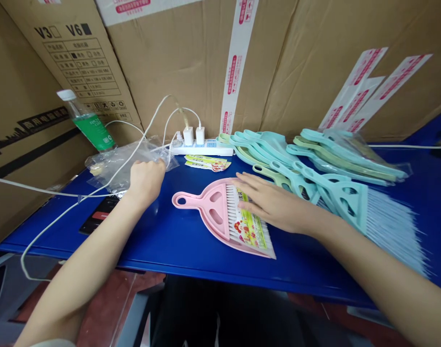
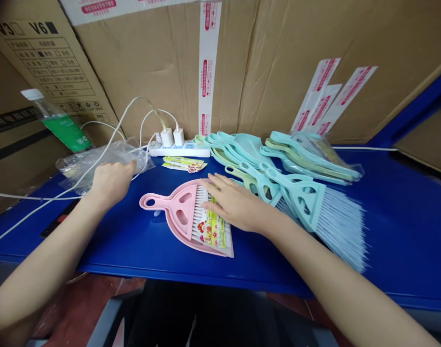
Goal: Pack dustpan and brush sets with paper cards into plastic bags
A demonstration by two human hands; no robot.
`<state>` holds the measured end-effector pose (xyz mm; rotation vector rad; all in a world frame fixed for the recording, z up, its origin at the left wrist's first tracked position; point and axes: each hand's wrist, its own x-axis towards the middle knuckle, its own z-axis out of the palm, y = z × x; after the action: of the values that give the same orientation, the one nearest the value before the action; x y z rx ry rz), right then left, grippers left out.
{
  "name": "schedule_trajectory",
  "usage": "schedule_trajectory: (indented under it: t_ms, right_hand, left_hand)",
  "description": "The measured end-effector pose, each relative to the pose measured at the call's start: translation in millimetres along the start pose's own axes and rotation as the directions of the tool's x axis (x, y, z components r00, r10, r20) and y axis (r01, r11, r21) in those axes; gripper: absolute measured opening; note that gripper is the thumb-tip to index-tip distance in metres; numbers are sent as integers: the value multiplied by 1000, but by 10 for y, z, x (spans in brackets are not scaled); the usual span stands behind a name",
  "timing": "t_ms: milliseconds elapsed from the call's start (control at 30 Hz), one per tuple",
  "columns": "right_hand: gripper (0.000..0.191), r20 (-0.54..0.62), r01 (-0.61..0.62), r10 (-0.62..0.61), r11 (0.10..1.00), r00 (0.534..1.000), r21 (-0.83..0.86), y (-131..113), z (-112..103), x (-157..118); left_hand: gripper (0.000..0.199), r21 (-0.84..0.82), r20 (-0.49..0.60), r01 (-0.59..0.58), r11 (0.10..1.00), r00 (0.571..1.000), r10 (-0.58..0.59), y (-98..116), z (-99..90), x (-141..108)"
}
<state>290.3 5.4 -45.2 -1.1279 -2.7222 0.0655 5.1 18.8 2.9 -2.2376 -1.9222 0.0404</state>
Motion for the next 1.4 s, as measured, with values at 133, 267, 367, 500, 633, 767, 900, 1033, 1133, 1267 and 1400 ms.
schedule_trajectory:
  t_ms: [133,267,367,500,633,767,900,1033,1133,1267,1400]
  right_hand:
    - [48,-86,-39,34,998,996,-54,75,34,40]
    - [48,-161,-49,37,996,986,-69,114,78,66]
    - [49,-176,-77,63,994,982,-73,127,91,90]
    - [47,-190,-68,51,994,980,-83,156,99,119]
    - [46,-215,-50,27,994,976,-101,183,101,122]
    - [42,-225,-51,20,989,974,-136,175,71,123]
    - [36,-180,-53,35,994,983,-98,160,30,140]
    - [36,-186,-105,96,993,978,-44,176,23,140]
    - [35,-196,-112,101,993,975,-43,191,34,131]
    - [35,-201,-116,113,993,973,-7,193,40,133]
    - [34,-220,-117,141,986,965,115,203,12,141]
  left_hand:
    - [31,126,-35,93,988,995,-89,64,-69,-46]
    - [37,220,58,2,976,998,-15,154,-139,-115]
    - [39,209,148,-138,968,983,109,183,-166,-163]
    - [34,95,245,-337,937,920,306,153,-183,-199]
    - [26,49,273,-384,922,893,357,69,-220,-199]
    - [9,-108,349,-351,930,862,366,14,-282,-193]
    - [20,-186,377,-322,928,849,370,7,-301,-201]
    - [28,-82,230,-387,918,889,395,-30,-221,-191]
    - [53,-92,160,-426,900,886,436,-22,-130,-165]
    - [63,-181,111,-573,800,796,595,139,-26,-131]
    - [34,-257,80,-623,739,748,659,276,12,-118]
